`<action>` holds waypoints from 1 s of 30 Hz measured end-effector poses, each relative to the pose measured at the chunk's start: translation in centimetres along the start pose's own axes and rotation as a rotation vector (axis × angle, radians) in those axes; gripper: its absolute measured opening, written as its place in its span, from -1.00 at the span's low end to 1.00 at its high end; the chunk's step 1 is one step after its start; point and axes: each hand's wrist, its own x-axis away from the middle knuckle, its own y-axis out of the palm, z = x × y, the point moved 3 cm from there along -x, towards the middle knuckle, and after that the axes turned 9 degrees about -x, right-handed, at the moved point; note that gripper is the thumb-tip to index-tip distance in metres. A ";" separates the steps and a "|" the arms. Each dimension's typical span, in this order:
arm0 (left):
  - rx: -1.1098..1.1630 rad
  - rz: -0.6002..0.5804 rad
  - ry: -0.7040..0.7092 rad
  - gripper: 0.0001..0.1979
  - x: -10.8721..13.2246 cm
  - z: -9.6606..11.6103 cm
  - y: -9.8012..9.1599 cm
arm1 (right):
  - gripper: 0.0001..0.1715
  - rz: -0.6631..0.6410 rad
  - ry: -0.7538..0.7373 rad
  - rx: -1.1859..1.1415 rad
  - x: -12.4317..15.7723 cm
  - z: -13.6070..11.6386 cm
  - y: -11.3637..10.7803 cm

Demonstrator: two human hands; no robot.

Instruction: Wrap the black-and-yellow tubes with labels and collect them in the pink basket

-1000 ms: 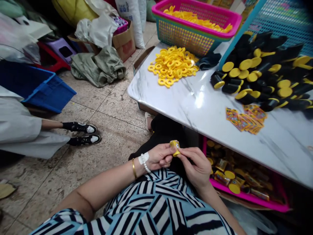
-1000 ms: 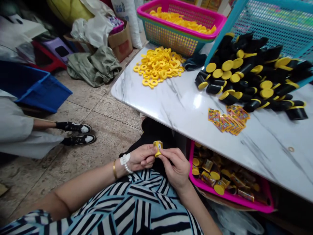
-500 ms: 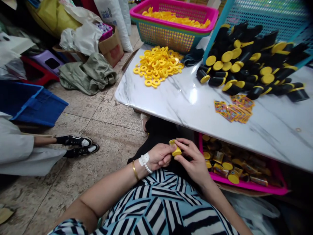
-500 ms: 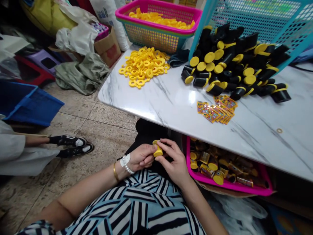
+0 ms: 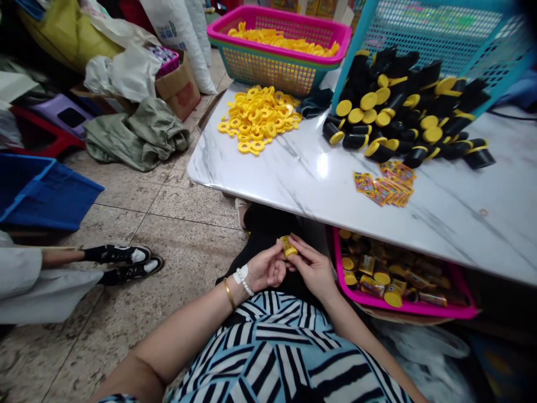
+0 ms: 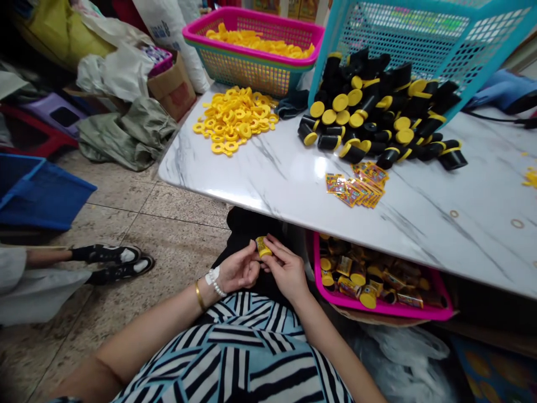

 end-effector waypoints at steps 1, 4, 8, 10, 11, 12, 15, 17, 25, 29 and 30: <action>0.023 0.020 -0.002 -0.34 -0.1 -0.1 -0.2 | -0.57 -0.004 0.026 -0.017 0.0 0.2 0.0; 0.030 0.153 0.072 -0.41 -0.5 -0.3 -0.2 | -0.57 -0.013 0.020 0.002 0.1 0.5 0.0; 0.022 0.202 0.100 -0.46 -0.9 -0.6 0.5 | -0.59 0.056 -0.064 0.076 0.3 0.8 0.3; 0.015 0.214 0.088 -0.46 -0.7 -0.4 0.6 | -0.60 0.076 -0.101 0.107 0.4 0.9 0.5; 0.004 0.215 0.085 -0.46 -0.6 -0.2 0.7 | -0.61 0.086 -0.125 0.121 0.4 0.9 0.6; -0.014 0.206 0.083 -0.45 -0.4 -0.1 0.7 | -0.62 0.099 -0.152 0.131 0.5 0.9 0.6; -0.163 0.167 0.081 -0.41 0.2 0.1 1.0 | -0.63 0.128 -0.185 0.124 0.6 0.9 0.3; -0.390 0.256 0.129 -0.41 0.6 0.2 0.8 | -0.62 0.103 -0.149 0.086 0.6 0.9 0.1; -1.115 0.643 0.495 -0.77 1.6 2.2 0.3 | -0.62 0.129 -0.115 0.039 0.3 0.0 0.5; -1.255 0.520 0.400 -0.80 1.2 3.5 0.2 | -0.54 0.112 -0.153 0.113 0.4 -0.6 0.5; -1.286 0.489 0.384 -0.82 1.2 3.9 0.3 | -0.53 0.096 -0.148 0.120 0.4 -0.7 0.4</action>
